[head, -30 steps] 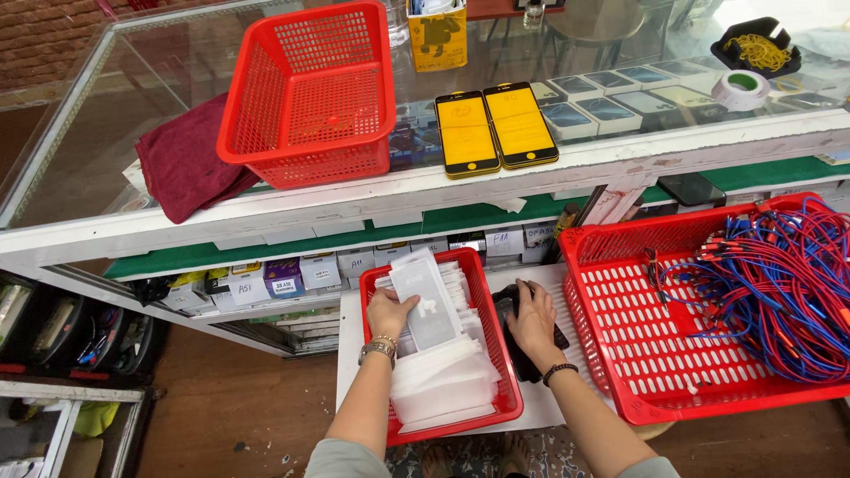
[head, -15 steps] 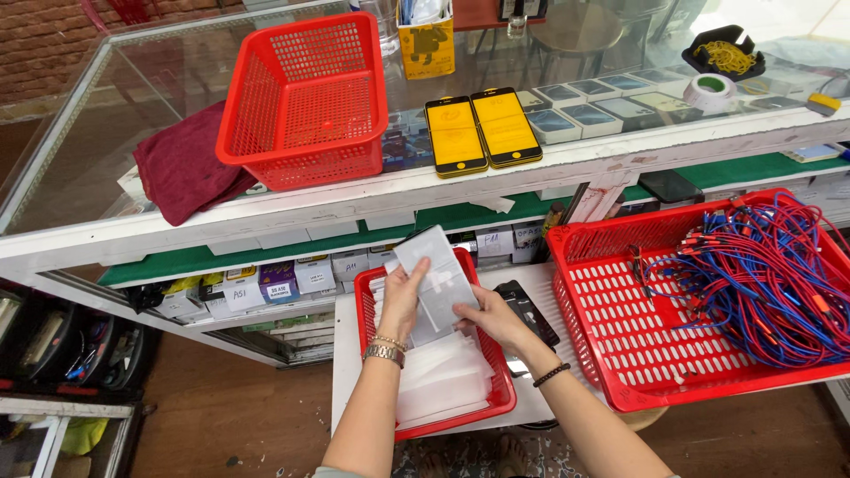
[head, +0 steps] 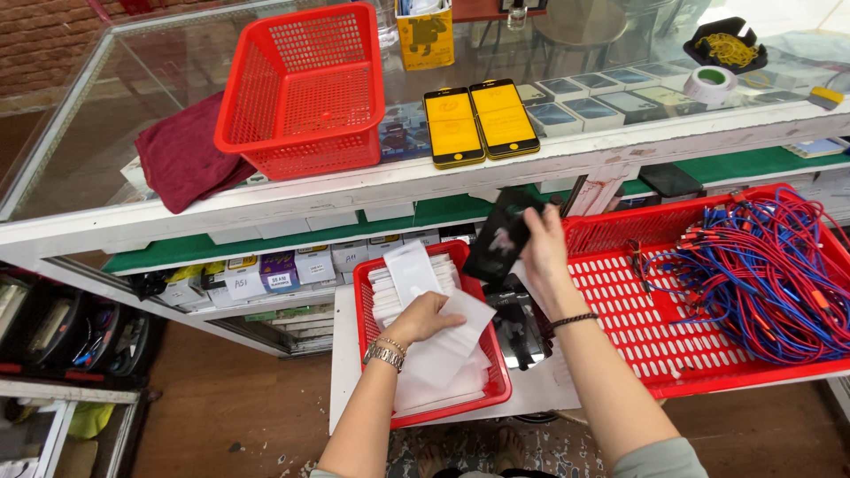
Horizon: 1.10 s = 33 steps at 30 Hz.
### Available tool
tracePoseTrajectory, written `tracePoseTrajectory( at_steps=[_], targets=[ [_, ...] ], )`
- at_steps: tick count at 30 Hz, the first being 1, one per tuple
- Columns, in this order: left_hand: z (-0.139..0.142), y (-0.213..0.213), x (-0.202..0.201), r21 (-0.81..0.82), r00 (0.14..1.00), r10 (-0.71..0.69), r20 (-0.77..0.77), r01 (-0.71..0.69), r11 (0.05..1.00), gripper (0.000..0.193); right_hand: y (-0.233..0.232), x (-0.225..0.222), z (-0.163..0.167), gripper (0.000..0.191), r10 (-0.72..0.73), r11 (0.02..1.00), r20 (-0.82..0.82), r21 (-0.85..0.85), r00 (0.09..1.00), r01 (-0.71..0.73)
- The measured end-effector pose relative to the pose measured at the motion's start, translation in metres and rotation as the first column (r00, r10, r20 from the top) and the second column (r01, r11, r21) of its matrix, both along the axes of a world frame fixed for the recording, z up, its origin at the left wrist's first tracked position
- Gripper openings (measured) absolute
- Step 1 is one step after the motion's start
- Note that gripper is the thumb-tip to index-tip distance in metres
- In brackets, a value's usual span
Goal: The person coils red and blue cables one at a time, wrapping each into a loop by hand and placing the coiled cables into a red basket. They then pick up a black phone-like device, place it on the counter, and stack white foam sheets in a red basket.
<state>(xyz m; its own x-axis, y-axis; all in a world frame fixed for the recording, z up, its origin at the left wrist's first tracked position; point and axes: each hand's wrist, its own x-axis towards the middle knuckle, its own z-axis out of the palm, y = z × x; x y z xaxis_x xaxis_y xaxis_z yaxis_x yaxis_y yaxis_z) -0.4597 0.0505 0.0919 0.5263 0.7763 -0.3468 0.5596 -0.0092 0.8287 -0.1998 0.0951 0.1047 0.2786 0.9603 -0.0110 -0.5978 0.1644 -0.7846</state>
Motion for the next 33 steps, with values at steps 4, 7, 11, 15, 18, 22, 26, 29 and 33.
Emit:
tracePoseTrajectory(
  at_steps=[4,7,11,15,18,22,26,29,33],
  targets=[
    [-0.018,-0.017,-0.021,0.049,0.980,-0.013,-0.200,0.023,0.999,0.046,0.000,0.029,-0.045,0.031,0.025,0.948,0.568,-0.275,0.823,0.161],
    [-0.040,-0.017,-0.023,0.322,0.917,0.377,-0.133,-0.320,0.891,0.051,-0.034,0.013,-0.111,0.066,0.208,0.914,0.877,-0.332,0.433,0.234],
    [-0.072,0.008,-0.028,0.556,0.626,0.777,0.060,-0.667,0.495,0.060,-0.074,-0.009,-0.155,0.100,0.432,0.871,0.901,-0.428,0.039,0.241],
    [-0.099,0.035,-0.027,0.496,0.602,0.797,-0.048,-0.678,0.542,0.075,-0.095,-0.016,-0.150,0.099,0.426,0.888,0.892,-0.380,-0.150,0.260],
    [-0.115,0.044,-0.033,0.378,0.632,0.769,-0.097,-0.691,0.616,0.065,-0.094,-0.013,-0.143,0.096,0.420,0.885,0.906,-0.394,-0.059,0.248],
    [-0.127,0.047,-0.051,0.141,0.612,0.790,0.010,-0.783,0.605,0.048,-0.079,-0.008,-0.138,0.075,0.273,0.937,0.960,-0.281,0.066,0.210],
    [-0.119,0.042,-0.065,-0.190,0.527,0.779,0.341,-0.772,0.606,0.032,-0.066,-0.012,-0.111,0.056,0.221,0.957,0.965,-0.243,0.140,0.160],
    [-0.096,0.032,-0.067,-0.321,0.435,0.752,0.496,-0.713,0.624,0.027,-0.064,-0.031,-0.077,0.043,0.144,0.973,0.971,-0.173,0.188,0.150],
    [-0.057,0.025,-0.052,-0.495,0.348,0.745,0.569,-0.579,0.648,0.042,-0.064,-0.066,-0.041,0.046,0.425,0.905,0.701,-0.313,0.573,-0.288]
  ],
)
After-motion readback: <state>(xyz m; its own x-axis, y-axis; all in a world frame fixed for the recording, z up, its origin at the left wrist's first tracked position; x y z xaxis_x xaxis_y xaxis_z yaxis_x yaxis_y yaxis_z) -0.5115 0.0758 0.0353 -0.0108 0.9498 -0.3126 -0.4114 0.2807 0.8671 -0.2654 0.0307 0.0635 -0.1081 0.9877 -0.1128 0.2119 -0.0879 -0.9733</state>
